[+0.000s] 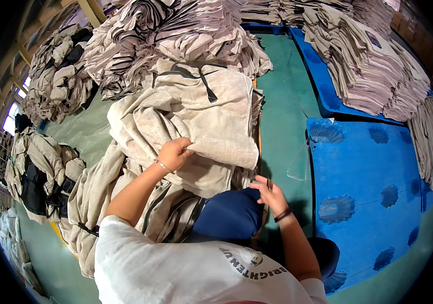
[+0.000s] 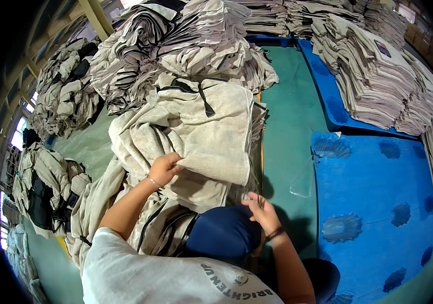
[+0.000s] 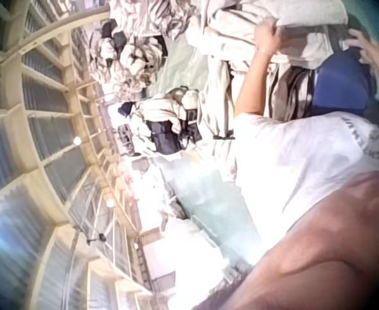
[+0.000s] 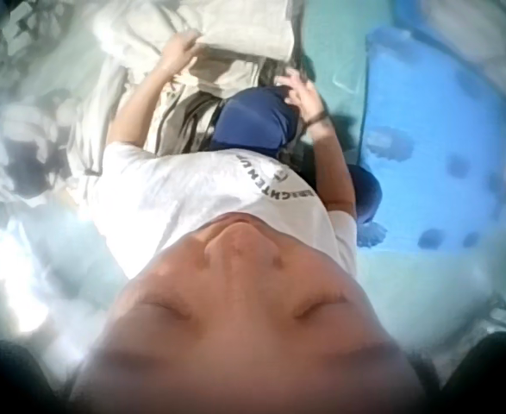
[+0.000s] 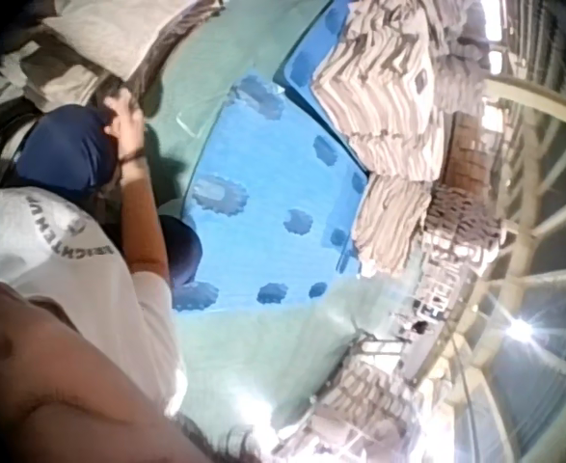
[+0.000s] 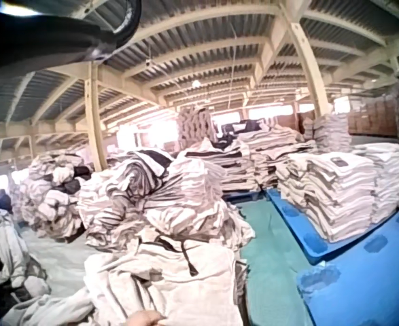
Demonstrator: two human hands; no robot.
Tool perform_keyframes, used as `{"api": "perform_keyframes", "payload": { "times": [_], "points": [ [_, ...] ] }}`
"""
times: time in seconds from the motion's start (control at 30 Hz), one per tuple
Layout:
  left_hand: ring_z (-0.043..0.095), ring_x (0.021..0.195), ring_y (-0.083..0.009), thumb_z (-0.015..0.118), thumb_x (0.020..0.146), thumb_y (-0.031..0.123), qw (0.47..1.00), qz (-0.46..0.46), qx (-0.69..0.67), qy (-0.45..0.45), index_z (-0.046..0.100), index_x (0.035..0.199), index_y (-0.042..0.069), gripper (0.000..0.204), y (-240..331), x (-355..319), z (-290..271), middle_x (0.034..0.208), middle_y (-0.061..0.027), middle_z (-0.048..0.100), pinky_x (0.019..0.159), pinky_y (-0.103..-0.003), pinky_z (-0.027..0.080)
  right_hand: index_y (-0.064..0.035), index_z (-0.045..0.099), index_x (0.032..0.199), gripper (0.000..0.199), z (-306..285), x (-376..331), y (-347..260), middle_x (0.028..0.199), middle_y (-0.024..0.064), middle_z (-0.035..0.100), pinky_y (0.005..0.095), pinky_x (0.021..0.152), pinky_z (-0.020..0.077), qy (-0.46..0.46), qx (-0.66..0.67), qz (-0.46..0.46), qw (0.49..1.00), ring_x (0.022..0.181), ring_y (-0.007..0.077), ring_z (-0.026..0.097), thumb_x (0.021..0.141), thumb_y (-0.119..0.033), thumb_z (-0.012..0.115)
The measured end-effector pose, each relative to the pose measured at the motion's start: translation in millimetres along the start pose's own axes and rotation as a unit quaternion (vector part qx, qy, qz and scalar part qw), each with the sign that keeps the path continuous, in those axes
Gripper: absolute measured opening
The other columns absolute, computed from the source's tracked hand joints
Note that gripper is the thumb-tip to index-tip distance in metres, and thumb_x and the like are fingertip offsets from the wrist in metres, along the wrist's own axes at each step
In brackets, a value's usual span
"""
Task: The person unties a bundle of pillow covers, removes a tag using a small blade, shakes out an individual cover, and folds it into a smaller rectangle on a blue pallet.
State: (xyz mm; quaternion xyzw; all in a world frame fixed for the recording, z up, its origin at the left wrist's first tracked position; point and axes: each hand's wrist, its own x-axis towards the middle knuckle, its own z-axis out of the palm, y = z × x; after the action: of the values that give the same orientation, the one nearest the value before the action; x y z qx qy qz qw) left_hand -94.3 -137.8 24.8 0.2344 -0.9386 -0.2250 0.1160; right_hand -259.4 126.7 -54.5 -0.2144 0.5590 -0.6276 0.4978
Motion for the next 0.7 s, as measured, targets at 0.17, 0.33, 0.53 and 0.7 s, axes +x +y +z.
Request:
{"api": "perform_keyframes", "payload": {
  "times": [0.17, 0.33, 0.53, 0.7],
  "points": [
    [0.051, 0.071, -0.0297, 0.059, 0.064, 0.005, 0.997, 0.059, 0.022, 0.034, 0.053, 0.079, 0.001, 0.017, 3, -30, 0, 0.073, -0.0127, 0.051, 0.062, -0.033, 0.041, -0.007, 0.047, 0.098, 0.032, 12, 62, 2, 0.08, 0.0001, 0.055, 0.0264, 0.056, 0.0392, -0.081, 0.306, 0.134, 0.939, 0.042, 0.006, 0.029, 0.086, -0.035, 0.037],
    [0.053, 0.072, -0.0229, 0.058, 0.07, 0.006, 0.97, 0.022, -0.054, 0.235, 0.054, 0.077, 0.002, 0.01, 6, -66, 14, 0.076, -0.0082, 0.055, 0.065, -0.03, 0.041, -0.0021, 0.048, 0.094, 0.02, 65, 90, -17, 0.077, 0.0104, 0.055, 0.0339, 0.059, 0.0416, 0.117, 0.2, 0.142, 0.962, 0.065, 0.0228, 0.051, 0.082, -0.014, 0.038],
    [0.048, 0.095, -0.017, 0.034, 0.077, 0.061, 0.654, -0.284, -0.696, -0.089, 0.044, 0.112, 0.007, 0.065, 38, -95, 61, 0.106, -0.0075, 0.052, 0.072, -0.029, 0.04, 0.0057, 0.048, 0.098, 0.028, 108, 62, -21, 0.09, 0.0168, 0.055, 0.0294, 0.073, 0.0425, 0.028, -0.065, -0.056, 0.996, 0.085, 0.0205, 0.053, 0.071, 0.008, 0.039],
    [0.041, 0.109, -0.0255, 0.044, 0.08, 0.043, 0.497, -0.237, -0.83, 0.091, 0.038, 0.119, 0.006, 0.054, 56, -72, 45, 0.118, -0.0095, 0.044, 0.089, -0.041, 0.035, 0.0069, 0.047, 0.073, 0.021, 112, 28, -46, 0.061, 0.0247, 0.05, 0.0363, 0.056, 0.0432, -0.068, -0.364, -0.212, 0.904, 0.063, 0.0351, 0.055, 0.065, -0.011, 0.053]
  ]
}}
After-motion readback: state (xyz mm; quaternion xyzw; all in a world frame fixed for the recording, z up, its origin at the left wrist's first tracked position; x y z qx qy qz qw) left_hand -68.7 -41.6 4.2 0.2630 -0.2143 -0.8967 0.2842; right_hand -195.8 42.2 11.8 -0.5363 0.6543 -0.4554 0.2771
